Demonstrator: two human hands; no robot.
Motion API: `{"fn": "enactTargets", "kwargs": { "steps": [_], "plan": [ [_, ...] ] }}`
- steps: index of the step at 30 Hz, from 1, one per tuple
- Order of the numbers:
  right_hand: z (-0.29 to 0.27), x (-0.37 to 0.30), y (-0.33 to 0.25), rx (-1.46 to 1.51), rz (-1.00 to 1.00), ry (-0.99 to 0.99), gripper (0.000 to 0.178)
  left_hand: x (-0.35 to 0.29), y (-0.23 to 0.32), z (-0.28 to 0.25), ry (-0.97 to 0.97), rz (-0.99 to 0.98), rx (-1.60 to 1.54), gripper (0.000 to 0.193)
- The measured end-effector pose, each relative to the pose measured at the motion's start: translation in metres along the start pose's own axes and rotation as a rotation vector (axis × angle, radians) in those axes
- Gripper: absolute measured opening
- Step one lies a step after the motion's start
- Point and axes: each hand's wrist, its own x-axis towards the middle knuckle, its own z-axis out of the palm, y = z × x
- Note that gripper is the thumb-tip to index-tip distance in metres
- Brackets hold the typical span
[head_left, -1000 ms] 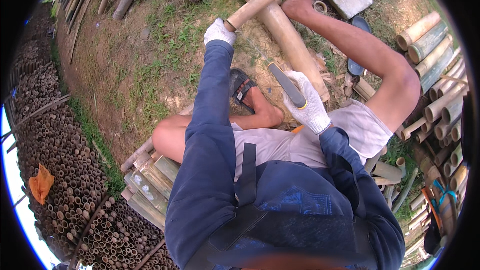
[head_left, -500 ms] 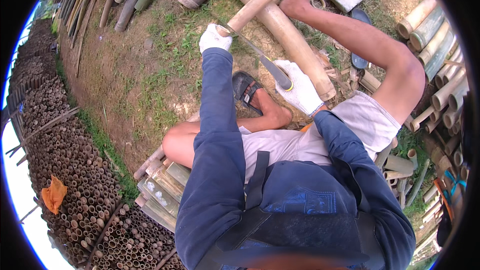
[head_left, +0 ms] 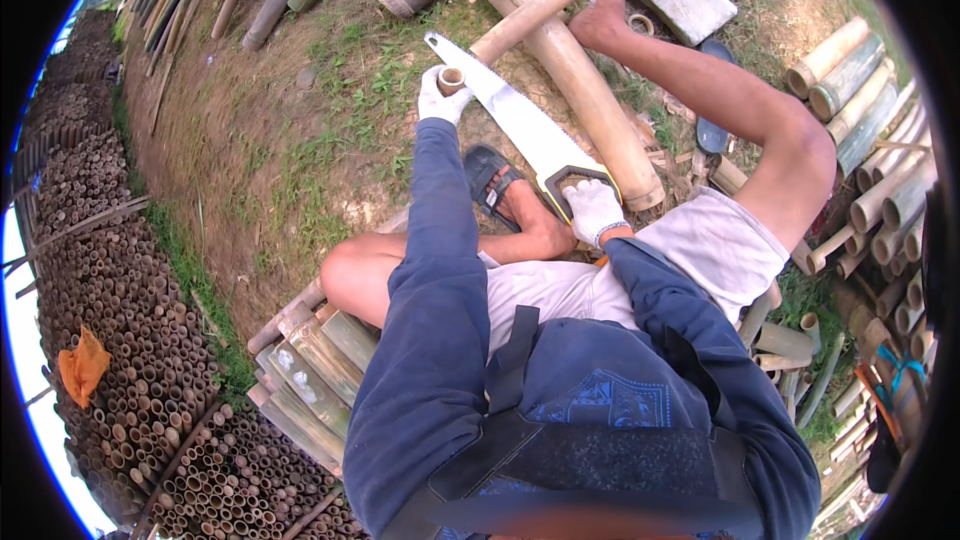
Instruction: The person sits on the ground and uses a hand saw to cut bamboo poles into shorter sections. They repeatedly position the bamboo on a makeshift stand, saw through it, and then move the cut pieces aside.
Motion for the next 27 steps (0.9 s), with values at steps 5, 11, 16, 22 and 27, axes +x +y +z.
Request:
{"fn": "enactTargets", "kwargs": {
  "steps": [5,11,16,22,27],
  "plan": [
    [-0.001,-0.001,0.003,0.24,-0.066,0.151,0.046,-0.005,0.008,0.007,0.07,-0.045,0.061,0.076],
    [-0.012,-0.014,-0.011,0.193,-0.04,-0.087,0.052,-0.011,0.0,0.006,0.107,-0.131,-0.045,0.077],
    [-0.022,-0.017,-0.029,0.365,0.004,0.122,0.056,-0.011,0.026,-0.004,-0.443,-0.236,0.046,0.084],
    [-0.046,-0.006,-0.031,0.732,0.247,0.463,0.069,-0.033,0.103,0.027,-0.981,-0.125,0.314,0.076],
    [-0.056,-0.006,-0.018,1.364,0.679,0.692,0.091,-0.069,0.138,0.076,-1.347,-0.149,0.096,0.075]
  ]
}}
